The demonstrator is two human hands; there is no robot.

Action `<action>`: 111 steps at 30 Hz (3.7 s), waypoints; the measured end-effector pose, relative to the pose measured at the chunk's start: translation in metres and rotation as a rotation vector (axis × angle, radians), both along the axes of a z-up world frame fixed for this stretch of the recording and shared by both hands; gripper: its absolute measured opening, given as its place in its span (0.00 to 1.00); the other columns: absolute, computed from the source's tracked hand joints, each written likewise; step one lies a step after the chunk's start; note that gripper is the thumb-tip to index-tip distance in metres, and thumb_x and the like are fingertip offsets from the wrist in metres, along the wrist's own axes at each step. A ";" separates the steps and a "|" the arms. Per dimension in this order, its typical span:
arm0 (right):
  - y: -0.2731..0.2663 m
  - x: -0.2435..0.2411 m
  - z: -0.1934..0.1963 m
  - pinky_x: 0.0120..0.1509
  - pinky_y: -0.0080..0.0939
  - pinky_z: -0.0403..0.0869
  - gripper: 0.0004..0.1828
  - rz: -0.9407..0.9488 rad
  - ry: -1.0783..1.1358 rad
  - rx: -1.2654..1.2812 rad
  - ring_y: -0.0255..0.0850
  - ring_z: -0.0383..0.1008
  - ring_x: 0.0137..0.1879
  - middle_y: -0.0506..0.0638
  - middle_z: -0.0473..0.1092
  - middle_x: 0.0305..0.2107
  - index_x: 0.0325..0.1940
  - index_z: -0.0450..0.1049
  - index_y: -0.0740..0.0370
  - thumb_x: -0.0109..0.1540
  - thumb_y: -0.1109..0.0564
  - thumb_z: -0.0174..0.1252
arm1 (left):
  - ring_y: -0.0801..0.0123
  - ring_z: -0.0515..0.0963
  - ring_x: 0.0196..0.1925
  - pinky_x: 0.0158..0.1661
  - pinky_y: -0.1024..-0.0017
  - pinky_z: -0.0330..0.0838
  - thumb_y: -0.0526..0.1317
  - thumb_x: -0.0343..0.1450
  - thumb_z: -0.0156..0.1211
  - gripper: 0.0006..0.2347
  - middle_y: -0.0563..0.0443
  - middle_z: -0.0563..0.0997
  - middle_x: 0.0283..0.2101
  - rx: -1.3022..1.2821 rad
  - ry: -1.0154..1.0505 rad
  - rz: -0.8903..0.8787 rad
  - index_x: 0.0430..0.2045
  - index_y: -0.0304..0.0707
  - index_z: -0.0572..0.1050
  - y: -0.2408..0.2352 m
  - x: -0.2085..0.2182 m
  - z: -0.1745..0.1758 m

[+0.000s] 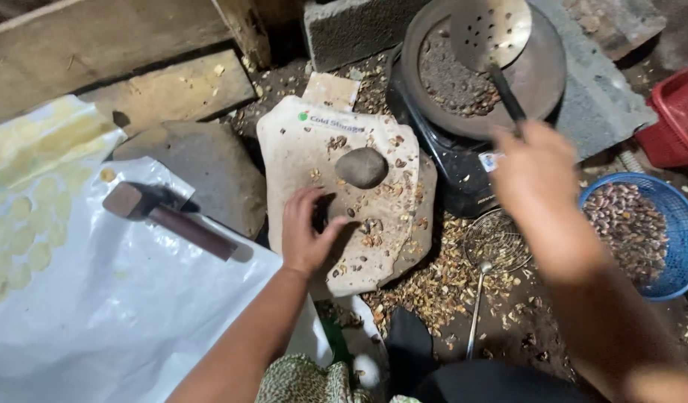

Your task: Crushing nuts with a stone, flattening food items with a mallet, and stirring a pan on a stove.

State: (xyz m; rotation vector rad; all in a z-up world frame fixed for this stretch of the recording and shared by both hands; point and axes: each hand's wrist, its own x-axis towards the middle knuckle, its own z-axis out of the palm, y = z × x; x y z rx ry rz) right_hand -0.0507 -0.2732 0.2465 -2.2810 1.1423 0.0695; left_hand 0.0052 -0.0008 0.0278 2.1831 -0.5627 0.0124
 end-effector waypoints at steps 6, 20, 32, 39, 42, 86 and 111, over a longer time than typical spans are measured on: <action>0.054 0.076 -0.105 0.73 0.65 0.63 0.36 1.197 -0.125 -0.161 0.67 0.53 0.75 0.62 0.57 0.70 0.72 0.64 0.50 0.60 0.59 0.63 | 0.54 0.64 0.72 0.69 0.47 0.53 0.58 0.67 0.65 0.16 0.56 0.67 0.64 0.193 -0.072 -0.051 0.49 0.73 0.76 0.001 0.001 -0.014; 0.036 -0.011 -0.133 0.65 0.58 0.71 0.27 0.511 -0.012 0.205 0.57 0.71 0.64 0.62 0.70 0.59 0.69 0.69 0.52 0.66 0.45 0.55 | 0.61 0.68 0.62 0.66 0.41 0.47 0.56 0.66 0.66 0.10 0.61 0.72 0.52 0.332 -0.095 -0.041 0.37 0.67 0.77 -0.035 0.004 -0.038; 0.102 0.000 -0.129 0.39 0.55 0.81 0.28 0.874 0.043 -0.071 0.56 0.80 0.37 0.71 0.71 0.43 0.72 0.58 0.60 0.71 0.46 0.47 | 0.54 0.70 0.62 0.67 0.52 0.59 0.45 0.72 0.60 0.10 0.52 0.74 0.50 0.192 -0.082 -0.060 0.47 0.55 0.76 0.006 0.007 -0.027; 0.114 -0.018 -0.103 0.47 0.62 0.79 0.24 0.523 0.114 0.182 0.61 0.80 0.37 0.73 0.73 0.41 0.68 0.57 0.62 0.72 0.48 0.46 | 0.56 0.74 0.57 0.62 0.55 0.64 0.43 0.70 0.64 0.04 0.55 0.76 0.45 0.098 -0.042 -0.011 0.36 0.56 0.80 0.005 0.014 -0.029; 0.113 -0.021 -0.115 0.48 0.63 0.78 0.23 0.470 0.116 0.187 0.62 0.80 0.39 0.73 0.73 0.42 0.68 0.57 0.59 0.72 0.47 0.45 | 0.61 0.73 0.56 0.63 0.57 0.61 0.47 0.69 0.67 0.03 0.60 0.77 0.43 0.082 0.021 0.023 0.32 0.59 0.81 -0.004 0.016 -0.026; 0.115 0.029 -0.123 0.51 0.69 0.76 0.26 0.934 0.035 -0.102 0.72 0.77 0.47 0.73 0.68 0.48 0.71 0.59 0.58 0.69 0.49 0.49 | 0.51 0.68 0.64 0.64 0.52 0.59 0.44 0.71 0.61 0.17 0.47 0.72 0.54 0.213 0.082 0.074 0.55 0.51 0.73 0.010 0.003 -0.014; 0.127 0.011 -0.087 0.46 0.66 0.78 0.25 0.609 0.223 0.123 0.66 0.80 0.39 0.74 0.73 0.43 0.69 0.59 0.56 0.70 0.47 0.47 | 0.59 0.70 0.56 0.58 0.60 0.61 0.51 0.63 0.73 0.07 0.60 0.72 0.44 0.135 0.078 0.271 0.28 0.63 0.80 -0.012 0.016 -0.036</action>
